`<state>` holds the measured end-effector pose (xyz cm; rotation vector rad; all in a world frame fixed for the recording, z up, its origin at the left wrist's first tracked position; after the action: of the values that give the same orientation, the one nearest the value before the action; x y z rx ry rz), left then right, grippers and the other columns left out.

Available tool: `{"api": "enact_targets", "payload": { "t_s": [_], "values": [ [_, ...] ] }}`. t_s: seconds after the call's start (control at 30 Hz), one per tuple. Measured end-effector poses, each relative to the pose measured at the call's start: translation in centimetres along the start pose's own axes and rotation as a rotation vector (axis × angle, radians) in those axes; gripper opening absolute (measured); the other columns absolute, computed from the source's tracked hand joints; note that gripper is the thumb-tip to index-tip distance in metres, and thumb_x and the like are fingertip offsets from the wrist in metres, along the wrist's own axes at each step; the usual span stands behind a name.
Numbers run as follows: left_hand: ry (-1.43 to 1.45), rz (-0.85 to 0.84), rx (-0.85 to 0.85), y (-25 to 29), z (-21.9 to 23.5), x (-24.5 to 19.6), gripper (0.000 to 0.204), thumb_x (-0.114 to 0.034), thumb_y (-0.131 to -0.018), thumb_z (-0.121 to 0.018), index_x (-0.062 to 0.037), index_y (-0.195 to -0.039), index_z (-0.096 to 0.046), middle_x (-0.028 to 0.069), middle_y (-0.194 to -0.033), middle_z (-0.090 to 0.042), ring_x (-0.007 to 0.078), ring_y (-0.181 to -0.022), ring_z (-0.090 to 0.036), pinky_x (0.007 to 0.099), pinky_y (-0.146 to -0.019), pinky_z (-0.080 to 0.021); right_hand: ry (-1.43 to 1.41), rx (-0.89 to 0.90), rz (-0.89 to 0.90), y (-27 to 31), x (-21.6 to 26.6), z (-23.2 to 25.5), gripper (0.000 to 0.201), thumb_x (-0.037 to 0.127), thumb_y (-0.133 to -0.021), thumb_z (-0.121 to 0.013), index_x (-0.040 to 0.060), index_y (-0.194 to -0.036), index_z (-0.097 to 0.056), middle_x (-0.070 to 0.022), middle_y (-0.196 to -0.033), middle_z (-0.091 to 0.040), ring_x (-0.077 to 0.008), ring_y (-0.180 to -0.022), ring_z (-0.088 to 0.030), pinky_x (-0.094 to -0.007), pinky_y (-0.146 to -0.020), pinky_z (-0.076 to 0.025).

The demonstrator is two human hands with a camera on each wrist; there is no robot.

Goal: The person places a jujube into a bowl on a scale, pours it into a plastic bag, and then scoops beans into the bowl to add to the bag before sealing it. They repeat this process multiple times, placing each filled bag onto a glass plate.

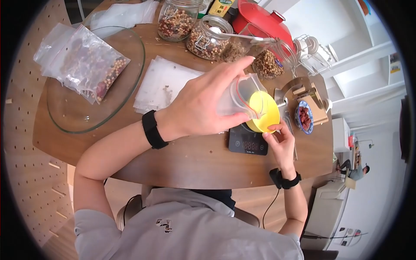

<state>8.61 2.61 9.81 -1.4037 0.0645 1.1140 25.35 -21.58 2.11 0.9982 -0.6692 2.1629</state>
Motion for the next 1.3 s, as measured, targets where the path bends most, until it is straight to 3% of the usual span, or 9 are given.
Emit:
{"api": "enact_targets", "payload": {
  "t_s": [0.17, 0.3, 0.4, 0.5, 0.63, 1.0, 1.1, 1.2, 1.3],
  "values": [
    [0.002, -0.003, -0.018, -0.1, 0.6, -0.5, 0.096, -0.013, -0.072, -0.088, -0.0047, -0.154, -0.038, 0.0189, -0.126, -0.064, 0.0328, -0.118, -0.066, 0.0394, -0.100, -0.052, 0.474, -0.148, 0.334, -2.6, 8.4, 1.6, 0.052, 0.013, -0.078, -0.086, 0.0025, -0.124, -0.064, -0.0165, -0.139, -0.058, -0.0273, -0.122, -0.060, -0.0381, -0.106, -0.044],
    [-0.012, -0.033, -0.024, -0.3, 0.7, -0.9, 0.095, -0.013, -0.072, -0.088, -0.0029, -0.153, -0.039, 0.0195, -0.128, -0.063, 0.0330, -0.117, -0.067, 0.0393, -0.097, -0.054, -0.053, 0.092, 0.143, -10.0, 10.0, -1.8, 0.054, 0.007, -0.090, -0.077, 0.0044, -0.138, -0.052, -0.0077, -0.107, -0.070, -0.0138, -0.094, -0.067, -0.0274, -0.079, -0.053],
    [-0.018, -0.065, -0.035, -0.4, 0.9, -1.3, 0.095, -0.014, -0.073, -0.088, -0.0004, -0.152, -0.039, 0.0192, -0.131, -0.062, 0.0320, -0.116, -0.067, 0.0389, -0.097, -0.054, -0.123, 0.199, 0.130, -14.9, 12.3, -5.2, 0.058, 0.006, -0.094, -0.072, 0.0026, -0.144, -0.043, -0.0060, -0.099, -0.069, -0.0066, -0.074, -0.064, -0.0205, -0.058, -0.049],
    [-0.013, -0.080, -0.038, -0.5, 1.2, -1.5, 0.094, -0.013, -0.073, -0.088, 0.0013, -0.152, -0.038, 0.0186, -0.133, -0.061, 0.0312, -0.116, -0.067, 0.0386, -0.097, -0.055, -0.162, 0.287, 0.113, -18.3, 12.6, -7.9, 0.057, 0.007, -0.095, -0.071, 0.0027, -0.145, -0.043, -0.0056, -0.097, -0.069, -0.0067, -0.073, -0.063, -0.0207, -0.058, -0.049],
    [0.000, -0.058, -0.024, -0.6, 1.2, -1.4, 0.092, -0.014, -0.075, -0.087, 0.0010, -0.152, -0.038, 0.0182, -0.132, -0.061, 0.0309, -0.115, -0.067, 0.0389, -0.096, -0.055, -0.083, 0.319, 0.132, -20.2, 13.2, -10.0, 0.030, 0.016, -0.103, -0.063, 0.0023, -0.131, -0.063, -0.0016, -0.095, -0.072, -0.0036, -0.075, -0.063, -0.0182, -0.059, -0.047],
    [-0.055, -0.061, -0.074, -0.2, 1.1, -0.4, 0.091, -0.015, -0.075, -0.086, -0.0008, -0.152, -0.040, 0.0152, -0.123, -0.063, 0.0300, -0.109, -0.067, 0.0396, -0.092, -0.056, 0.216, 0.111, 0.618, -22.7, 29.3, -5.2, 0.028, 0.026, -0.104, -0.063, 0.0013, -0.106, -0.075, 0.0021, -0.077, -0.068, -0.0025, -0.062, -0.052, -0.0207, -0.055, -0.041],
    [-0.057, -0.060, -0.074, -0.1, 0.9, -0.4, 0.090, -0.015, -0.075, -0.087, -0.0007, -0.151, -0.041, 0.0153, -0.123, -0.063, 0.0300, -0.109, -0.067, 0.0398, -0.091, -0.056, 0.151, 0.189, 0.732, -23.7, 32.1, -8.7, 0.027, 0.024, -0.104, -0.061, 0.0014, -0.110, -0.074, 0.0011, -0.080, -0.067, -0.0035, -0.066, -0.055, -0.0209, -0.056, -0.042],
    [-0.062, -0.070, -0.068, 0.0, 0.8, -0.7, 0.089, -0.016, -0.075, -0.087, -0.0003, -0.151, -0.042, 0.0156, -0.124, -0.064, 0.0305, -0.109, -0.067, 0.0399, -0.091, -0.056, 0.263, 0.361, 0.596, -26.4, 31.9, -13.6, 0.032, 0.029, -0.098, -0.068, -0.0011, -0.108, -0.067, -0.0063, -0.094, -0.071, -0.0131, -0.082, -0.067, -0.0285, -0.069, -0.054],
    [-0.063, -0.091, -0.085, -0.2, 1.1, -1.1, 0.089, -0.016, -0.076, -0.086, 0.0000, -0.151, -0.041, 0.0159, -0.123, -0.064, 0.0311, -0.108, -0.067, 0.0401, -0.091, -0.056, 0.230, 0.395, 0.674, -28.6, 30.1, -17.6, 0.027, 0.025, -0.100, -0.065, 0.0001, -0.100, -0.074, -0.0028, -0.077, -0.071, -0.0063, -0.065, -0.063, -0.0224, -0.059, -0.048]
  ]
}}
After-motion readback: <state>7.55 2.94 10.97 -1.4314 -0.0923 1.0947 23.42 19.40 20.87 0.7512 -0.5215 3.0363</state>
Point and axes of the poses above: each hand's wrist, its own y-axis away from the middle knuckle, its own z-axis out of the back of the hand, x = y × z, the point moved 10 cm from there along -y, towards the middle knuckle
